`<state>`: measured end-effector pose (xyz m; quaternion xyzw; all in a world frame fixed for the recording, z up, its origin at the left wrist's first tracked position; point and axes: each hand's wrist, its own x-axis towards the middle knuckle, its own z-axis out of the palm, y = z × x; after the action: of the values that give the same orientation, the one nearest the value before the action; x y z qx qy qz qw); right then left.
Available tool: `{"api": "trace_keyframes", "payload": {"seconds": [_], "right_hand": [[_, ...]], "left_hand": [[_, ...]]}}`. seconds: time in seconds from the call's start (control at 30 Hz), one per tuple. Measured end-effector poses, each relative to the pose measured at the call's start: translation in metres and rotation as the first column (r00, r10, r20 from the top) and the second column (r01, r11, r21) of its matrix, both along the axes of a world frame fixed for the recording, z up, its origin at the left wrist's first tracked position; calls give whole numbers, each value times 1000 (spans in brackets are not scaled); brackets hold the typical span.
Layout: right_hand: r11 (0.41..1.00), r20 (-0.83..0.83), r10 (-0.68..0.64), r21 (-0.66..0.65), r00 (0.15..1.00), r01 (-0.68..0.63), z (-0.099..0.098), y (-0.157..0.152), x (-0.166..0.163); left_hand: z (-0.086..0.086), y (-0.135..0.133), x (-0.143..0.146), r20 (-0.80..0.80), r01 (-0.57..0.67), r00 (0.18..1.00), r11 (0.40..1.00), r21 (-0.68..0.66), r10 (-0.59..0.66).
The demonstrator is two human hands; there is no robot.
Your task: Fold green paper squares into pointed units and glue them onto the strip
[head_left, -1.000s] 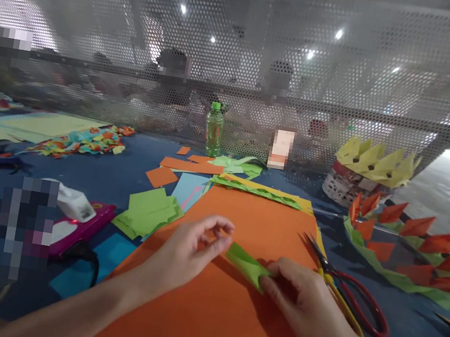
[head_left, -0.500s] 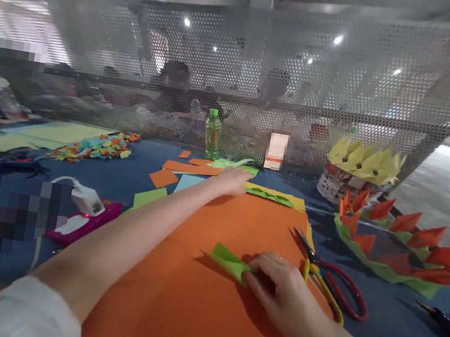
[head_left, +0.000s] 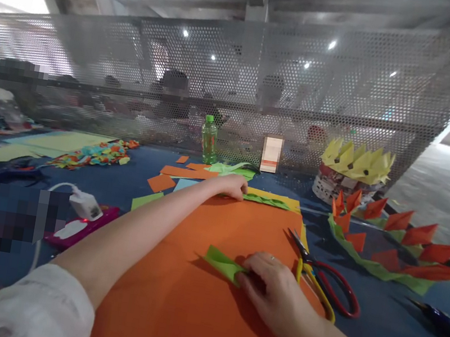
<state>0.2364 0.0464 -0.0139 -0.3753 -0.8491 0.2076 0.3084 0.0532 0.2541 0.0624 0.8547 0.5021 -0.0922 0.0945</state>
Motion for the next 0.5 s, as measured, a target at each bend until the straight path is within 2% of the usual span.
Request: {"api": "trace_keyframes", "payload": {"seconds": [0.17, 0.33, 0.5], "right_hand": [[1000, 0, 3, 6, 1000, -3, 2, 1, -1], [1000, 0, 3, 10, 1000, -3, 5, -2, -1], [999, -2, -28, 21, 1000, 28, 9, -3, -1]], "left_hand": [[1, -16, -1, 25, -3, 1000, 1000, 29, 3], [0, -44, -7, 81, 1, 997, 998, 71, -6], [2, -75, -20, 214, -25, 977, 981, 190, -17]]}}
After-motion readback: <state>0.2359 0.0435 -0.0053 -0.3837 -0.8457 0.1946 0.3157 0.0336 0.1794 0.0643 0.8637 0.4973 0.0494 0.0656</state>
